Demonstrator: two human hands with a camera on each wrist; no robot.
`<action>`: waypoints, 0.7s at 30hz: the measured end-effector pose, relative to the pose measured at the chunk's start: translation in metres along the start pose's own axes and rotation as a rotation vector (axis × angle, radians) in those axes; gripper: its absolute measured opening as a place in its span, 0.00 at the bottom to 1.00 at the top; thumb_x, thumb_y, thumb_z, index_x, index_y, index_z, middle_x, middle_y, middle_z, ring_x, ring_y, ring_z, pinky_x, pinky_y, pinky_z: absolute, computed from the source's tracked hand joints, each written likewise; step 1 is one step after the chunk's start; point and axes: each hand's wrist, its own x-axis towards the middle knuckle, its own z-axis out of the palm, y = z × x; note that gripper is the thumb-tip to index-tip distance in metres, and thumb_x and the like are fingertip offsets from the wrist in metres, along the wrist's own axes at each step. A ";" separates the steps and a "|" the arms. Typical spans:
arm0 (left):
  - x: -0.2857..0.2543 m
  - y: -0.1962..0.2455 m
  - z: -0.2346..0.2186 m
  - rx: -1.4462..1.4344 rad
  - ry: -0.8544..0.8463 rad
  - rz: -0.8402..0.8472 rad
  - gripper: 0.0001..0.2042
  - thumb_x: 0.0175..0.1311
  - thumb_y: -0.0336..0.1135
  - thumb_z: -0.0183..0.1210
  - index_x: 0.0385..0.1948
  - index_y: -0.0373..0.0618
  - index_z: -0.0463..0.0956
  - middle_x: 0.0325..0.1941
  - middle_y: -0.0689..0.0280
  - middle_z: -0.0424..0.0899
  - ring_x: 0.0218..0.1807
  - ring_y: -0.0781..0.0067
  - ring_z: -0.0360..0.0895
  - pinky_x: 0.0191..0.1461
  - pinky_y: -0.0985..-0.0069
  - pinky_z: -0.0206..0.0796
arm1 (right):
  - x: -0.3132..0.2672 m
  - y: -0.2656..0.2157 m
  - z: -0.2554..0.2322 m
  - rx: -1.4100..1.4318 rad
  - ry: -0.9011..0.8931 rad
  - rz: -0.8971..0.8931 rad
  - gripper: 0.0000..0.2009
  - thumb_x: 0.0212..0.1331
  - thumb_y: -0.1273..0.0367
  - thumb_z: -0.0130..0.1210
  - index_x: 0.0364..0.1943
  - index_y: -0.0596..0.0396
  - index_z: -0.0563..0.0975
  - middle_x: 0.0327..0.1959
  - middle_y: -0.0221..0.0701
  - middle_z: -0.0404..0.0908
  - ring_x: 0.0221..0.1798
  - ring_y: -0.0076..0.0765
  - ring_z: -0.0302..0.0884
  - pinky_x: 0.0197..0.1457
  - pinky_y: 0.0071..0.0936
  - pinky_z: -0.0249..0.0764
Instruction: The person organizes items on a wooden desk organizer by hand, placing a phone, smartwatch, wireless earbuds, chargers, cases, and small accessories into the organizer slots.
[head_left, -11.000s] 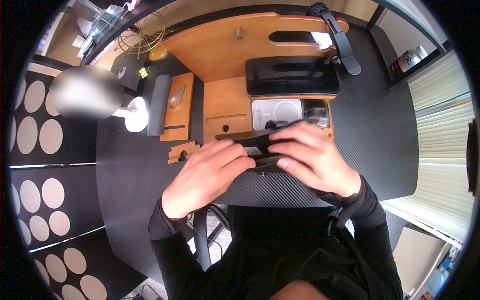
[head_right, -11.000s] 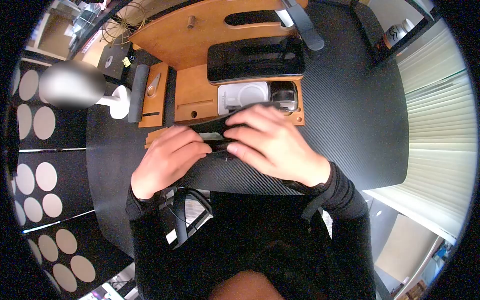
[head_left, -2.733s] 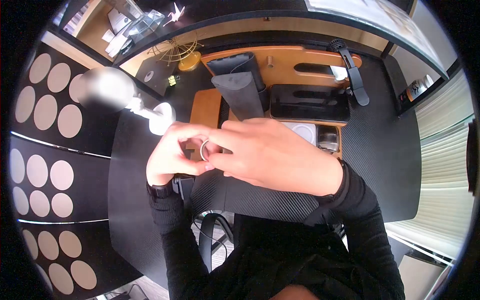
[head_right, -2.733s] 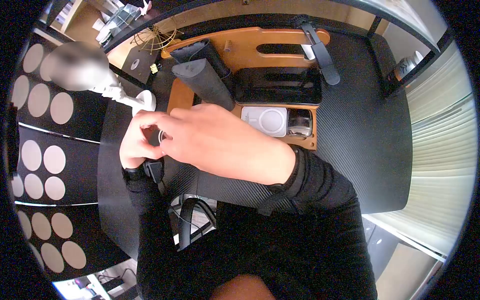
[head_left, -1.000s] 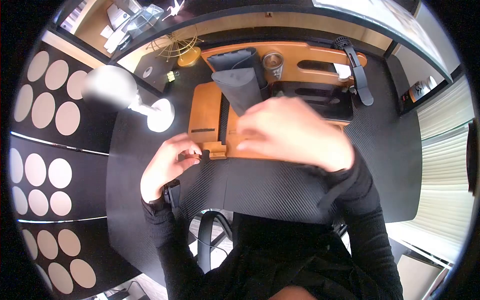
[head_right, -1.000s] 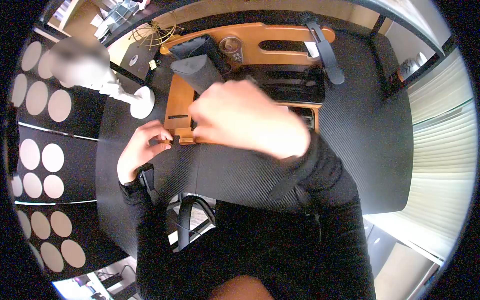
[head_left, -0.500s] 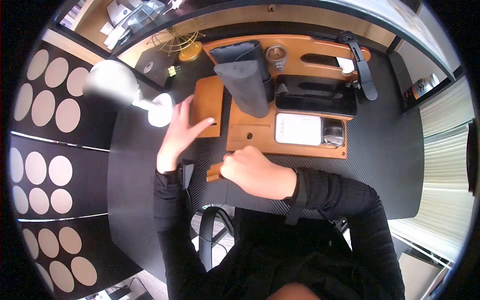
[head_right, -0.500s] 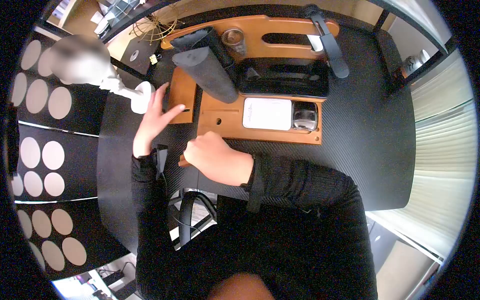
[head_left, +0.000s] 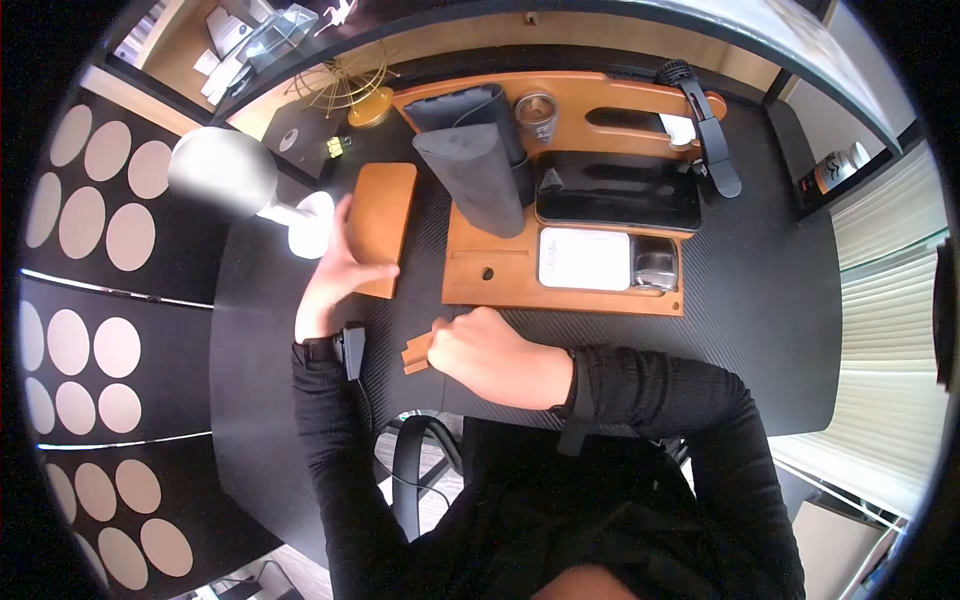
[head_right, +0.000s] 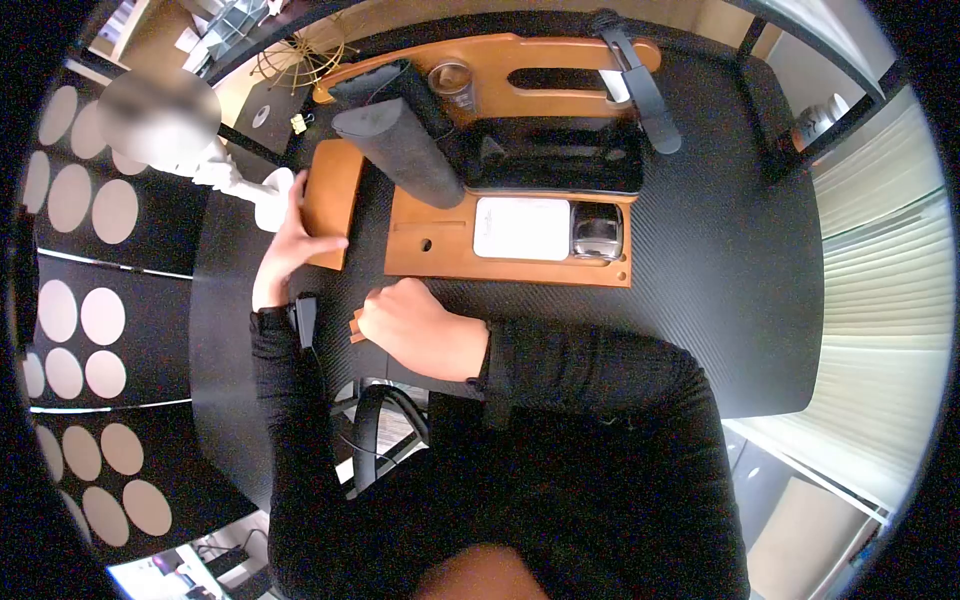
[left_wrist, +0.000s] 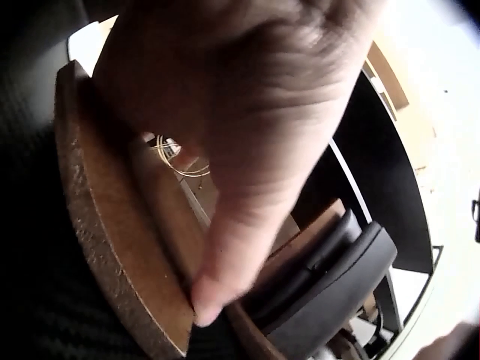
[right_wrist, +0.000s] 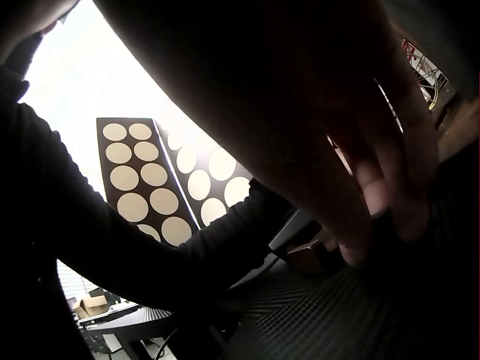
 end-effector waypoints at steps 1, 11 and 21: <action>0.001 -0.002 -0.003 -0.355 -0.005 -0.210 0.51 0.44 0.29 0.74 0.72 0.43 0.49 0.69 0.51 0.65 0.71 0.57 0.63 0.73 0.63 0.57 | 0.000 0.000 0.000 -0.001 0.005 0.001 0.05 0.49 0.74 0.55 0.20 0.61 0.76 0.24 0.44 0.78 0.28 0.43 0.82 0.29 0.35 0.75; -0.008 0.001 0.002 -1.192 -0.167 0.174 0.07 0.57 0.28 0.67 0.31 0.39 0.77 0.40 0.59 0.75 0.51 0.58 0.71 0.56 0.63 0.67 | 0.001 -0.012 -0.041 0.056 -0.096 -0.071 0.04 0.51 0.73 0.54 0.23 0.59 0.76 0.27 0.42 0.79 0.28 0.42 0.82 0.29 0.36 0.76; -0.002 0.001 0.030 -1.534 0.110 0.114 0.13 0.61 0.20 0.63 0.46 0.43 0.78 0.47 0.64 0.83 0.55 0.70 0.78 0.64 0.68 0.67 | -0.018 -0.018 -0.084 -0.184 -0.249 0.053 0.03 0.50 0.75 0.56 0.26 0.62 0.77 0.30 0.36 0.78 0.34 0.35 0.84 0.30 0.30 0.78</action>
